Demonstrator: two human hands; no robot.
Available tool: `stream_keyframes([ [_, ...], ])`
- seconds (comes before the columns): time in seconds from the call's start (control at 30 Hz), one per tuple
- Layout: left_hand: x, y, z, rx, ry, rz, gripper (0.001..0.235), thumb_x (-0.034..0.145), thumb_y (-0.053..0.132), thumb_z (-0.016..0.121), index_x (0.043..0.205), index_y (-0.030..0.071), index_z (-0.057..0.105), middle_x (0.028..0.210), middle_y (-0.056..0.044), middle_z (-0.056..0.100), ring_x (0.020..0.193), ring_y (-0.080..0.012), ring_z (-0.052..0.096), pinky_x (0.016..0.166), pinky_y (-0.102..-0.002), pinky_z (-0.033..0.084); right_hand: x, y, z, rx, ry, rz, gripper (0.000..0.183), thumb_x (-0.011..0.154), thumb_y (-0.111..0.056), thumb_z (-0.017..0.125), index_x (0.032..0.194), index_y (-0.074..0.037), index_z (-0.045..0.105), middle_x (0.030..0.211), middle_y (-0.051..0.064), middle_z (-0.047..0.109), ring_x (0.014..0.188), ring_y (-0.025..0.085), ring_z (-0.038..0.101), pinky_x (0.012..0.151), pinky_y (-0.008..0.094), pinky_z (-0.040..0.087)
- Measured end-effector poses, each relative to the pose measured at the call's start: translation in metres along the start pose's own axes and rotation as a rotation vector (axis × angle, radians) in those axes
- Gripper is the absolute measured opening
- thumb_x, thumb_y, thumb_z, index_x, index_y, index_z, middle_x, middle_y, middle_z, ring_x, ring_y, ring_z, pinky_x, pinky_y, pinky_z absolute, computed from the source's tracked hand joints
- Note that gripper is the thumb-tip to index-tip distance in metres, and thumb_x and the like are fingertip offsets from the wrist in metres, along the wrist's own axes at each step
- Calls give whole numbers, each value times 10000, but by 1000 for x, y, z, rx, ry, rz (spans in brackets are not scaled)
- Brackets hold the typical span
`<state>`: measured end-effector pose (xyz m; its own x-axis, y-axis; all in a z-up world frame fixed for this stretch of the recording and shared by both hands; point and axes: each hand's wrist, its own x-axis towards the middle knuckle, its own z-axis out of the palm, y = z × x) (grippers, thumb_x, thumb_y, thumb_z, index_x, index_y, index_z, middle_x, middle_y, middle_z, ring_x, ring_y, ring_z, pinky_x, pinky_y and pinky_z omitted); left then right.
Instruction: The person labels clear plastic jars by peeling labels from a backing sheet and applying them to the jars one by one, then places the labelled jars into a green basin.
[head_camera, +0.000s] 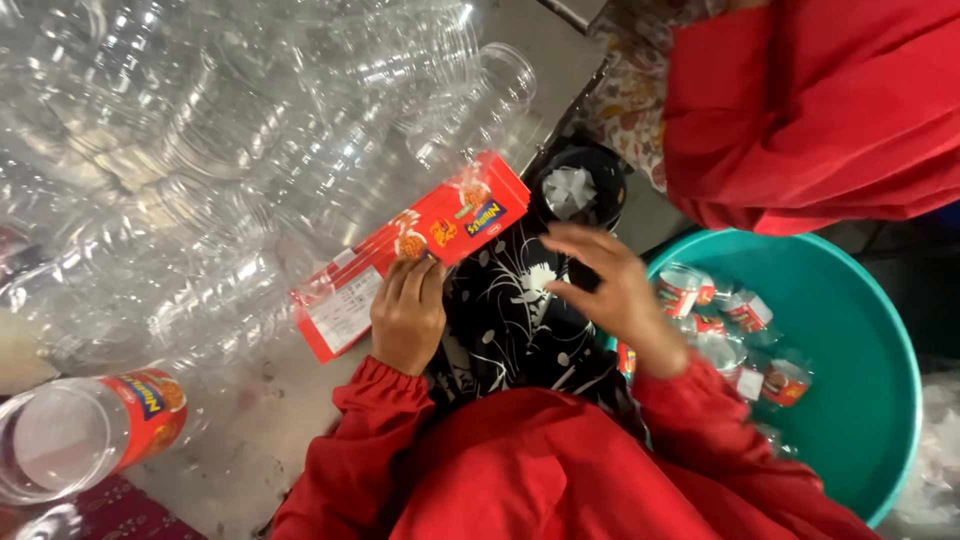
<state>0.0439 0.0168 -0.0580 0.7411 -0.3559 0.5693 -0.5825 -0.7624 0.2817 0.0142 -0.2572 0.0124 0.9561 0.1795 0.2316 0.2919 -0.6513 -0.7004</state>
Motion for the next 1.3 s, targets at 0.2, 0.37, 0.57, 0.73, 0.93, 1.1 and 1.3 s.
stream_keyframes([
  [0.2,4,-3,-9,-57,53,-5,101,908,41,742,938,-11,661,978,-119,673,950,-304,710,956,-445,586,53,14,44,-312,3,-155,595,752,-224,844,1324,-140,705,1449,106,575,1392,364,456,1105,532,388],
  [0.37,5,-3,-12,-101,-34,-120,263,934,233,818,954,25,659,1009,-108,659,988,-331,685,919,-449,570,53,46,47,-146,117,-364,311,850,-192,827,1137,-256,725,1307,18,697,1331,303,581,1128,486,453],
  [0.57,9,-1,-29,49,-137,-190,455,921,137,662,1365,41,637,1403,-72,587,1256,-279,597,1175,-560,393,28,72,-16,118,605,15,64,1020,-11,677,1009,-75,672,1109,84,756,1068,282,668,999,378,525],
  [0.73,25,34,-56,-256,10,-8,512,904,316,739,1325,40,645,1421,-140,589,1353,-428,504,1186,-569,326,-15,19,-33,-252,177,-140,103,813,5,720,865,-77,686,958,99,733,930,300,672,871,409,502],
  [0.93,26,66,-65,-758,-236,-97,119,865,192,793,953,115,773,955,-16,724,1118,-269,675,1274,-600,230,-21,-23,0,550,-282,120,101,830,-75,832,895,-65,754,864,89,756,788,210,719,723,287,556],
  [1.1,14,63,-65,-837,-306,-260,112,864,117,763,958,61,740,919,-63,745,930,-233,704,1241,-614,209,-27,-48,24,468,-134,561,128,762,-73,874,822,-37,766,736,118,744,562,263,643,488,325,487],
  [1.3,16,76,-63,-502,-216,-207,94,895,52,631,948,55,708,912,-94,723,982,-290,680,1256,-645,156,-41,-45,48,-82,61,-69,146,842,-128,786,968,-57,772,868,114,764,728,262,729,629,329,570],
])
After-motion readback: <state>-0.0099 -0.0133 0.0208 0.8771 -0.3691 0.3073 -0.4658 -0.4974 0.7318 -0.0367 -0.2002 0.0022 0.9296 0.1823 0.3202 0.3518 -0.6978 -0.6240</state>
